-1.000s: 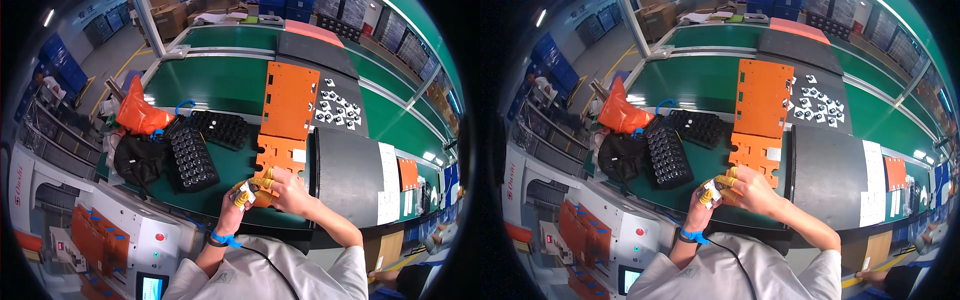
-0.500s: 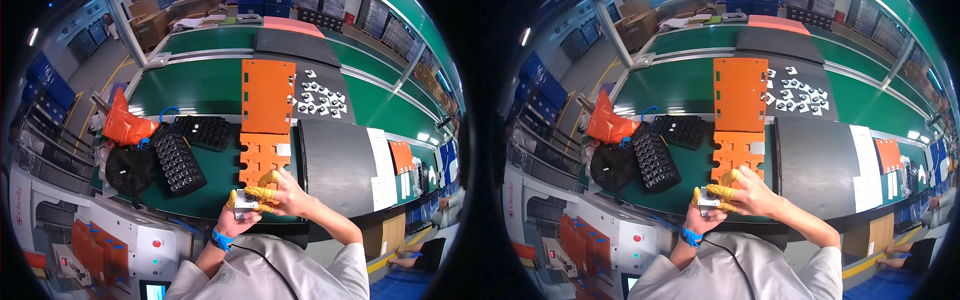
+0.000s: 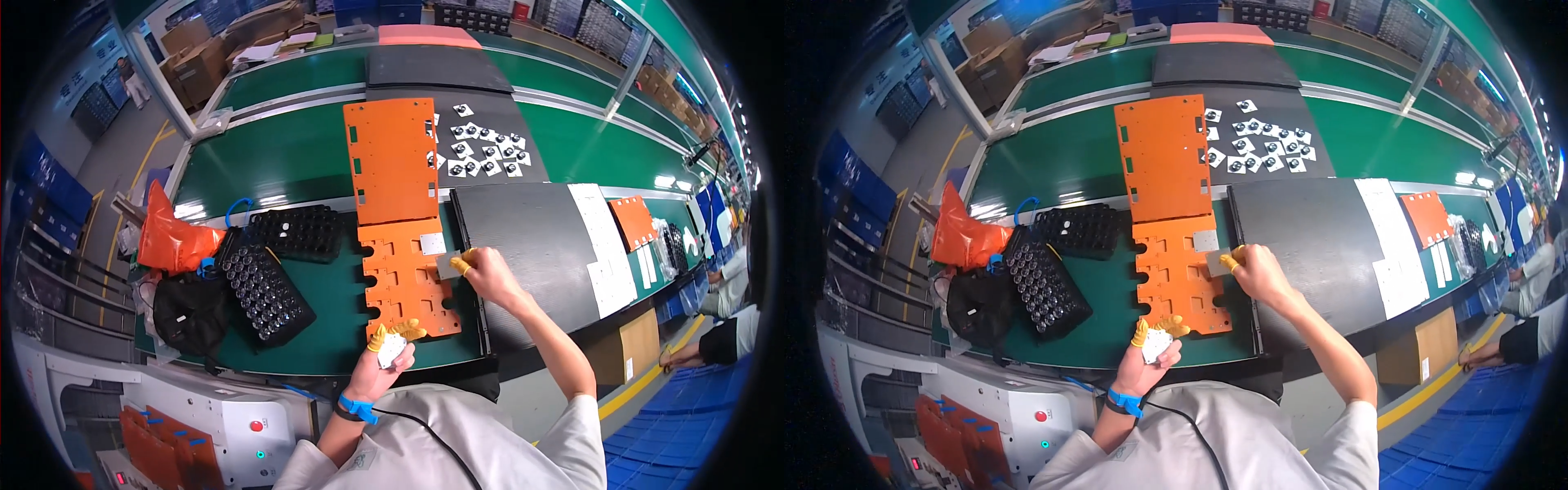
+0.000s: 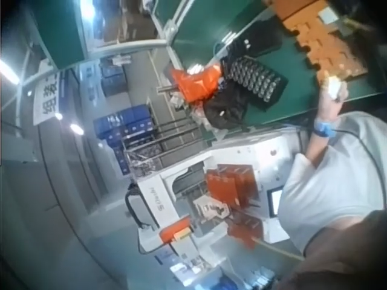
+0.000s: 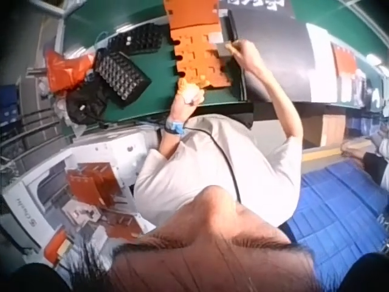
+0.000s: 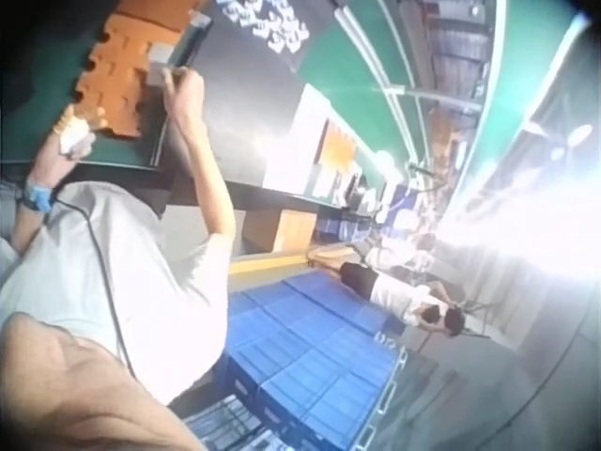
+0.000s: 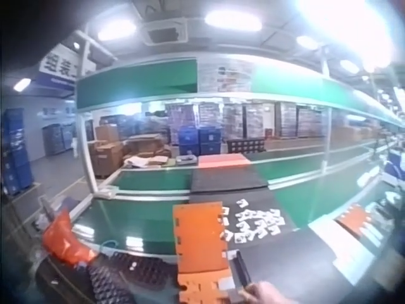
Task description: Picking small white electronic parts and placing them into the slots of an orange assembly tray at a workstation.
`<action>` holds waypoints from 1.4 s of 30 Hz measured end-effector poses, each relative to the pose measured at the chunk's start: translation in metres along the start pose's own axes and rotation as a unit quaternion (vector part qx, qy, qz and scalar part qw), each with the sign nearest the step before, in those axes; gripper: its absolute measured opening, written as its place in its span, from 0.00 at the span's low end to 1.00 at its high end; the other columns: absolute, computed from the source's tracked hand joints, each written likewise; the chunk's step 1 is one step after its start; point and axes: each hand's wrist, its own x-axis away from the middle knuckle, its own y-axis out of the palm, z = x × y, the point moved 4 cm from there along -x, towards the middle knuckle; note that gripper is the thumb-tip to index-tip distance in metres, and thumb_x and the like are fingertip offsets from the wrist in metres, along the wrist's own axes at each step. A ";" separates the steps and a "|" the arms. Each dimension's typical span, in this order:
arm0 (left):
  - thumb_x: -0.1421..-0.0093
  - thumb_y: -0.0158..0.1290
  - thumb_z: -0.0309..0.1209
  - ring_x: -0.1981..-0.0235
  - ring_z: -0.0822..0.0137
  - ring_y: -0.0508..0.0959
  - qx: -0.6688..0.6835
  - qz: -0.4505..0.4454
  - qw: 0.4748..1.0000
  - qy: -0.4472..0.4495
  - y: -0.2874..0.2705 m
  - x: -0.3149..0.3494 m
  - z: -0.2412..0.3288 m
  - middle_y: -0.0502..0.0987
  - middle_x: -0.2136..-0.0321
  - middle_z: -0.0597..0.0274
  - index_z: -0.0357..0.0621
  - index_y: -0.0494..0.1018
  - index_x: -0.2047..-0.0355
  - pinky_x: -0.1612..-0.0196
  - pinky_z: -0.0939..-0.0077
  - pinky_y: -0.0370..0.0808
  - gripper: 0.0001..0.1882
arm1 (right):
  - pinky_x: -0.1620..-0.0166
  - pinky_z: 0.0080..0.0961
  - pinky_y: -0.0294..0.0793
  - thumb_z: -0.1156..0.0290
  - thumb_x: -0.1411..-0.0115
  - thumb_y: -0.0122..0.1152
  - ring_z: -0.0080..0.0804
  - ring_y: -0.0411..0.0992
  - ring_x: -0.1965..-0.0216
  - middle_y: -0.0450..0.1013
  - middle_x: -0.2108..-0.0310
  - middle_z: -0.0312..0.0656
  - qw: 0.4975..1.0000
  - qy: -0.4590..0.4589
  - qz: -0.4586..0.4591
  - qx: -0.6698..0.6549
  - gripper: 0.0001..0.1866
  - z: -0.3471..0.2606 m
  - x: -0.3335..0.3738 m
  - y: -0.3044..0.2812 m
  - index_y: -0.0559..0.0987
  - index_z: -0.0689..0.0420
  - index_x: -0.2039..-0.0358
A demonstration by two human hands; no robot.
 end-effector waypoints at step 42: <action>0.29 0.38 0.52 0.71 0.64 0.76 0.120 0.187 0.965 0.143 -0.090 0.084 0.035 0.78 0.59 0.55 0.40 0.70 0.47 0.68 0.71 0.72 0.27 | 0.63 0.41 0.77 0.58 0.51 0.69 0.46 0.76 0.62 0.76 0.67 0.46 0.894 -0.396 -0.151 0.144 0.16 -0.253 -0.015 0.163 0.81 0.59 0.70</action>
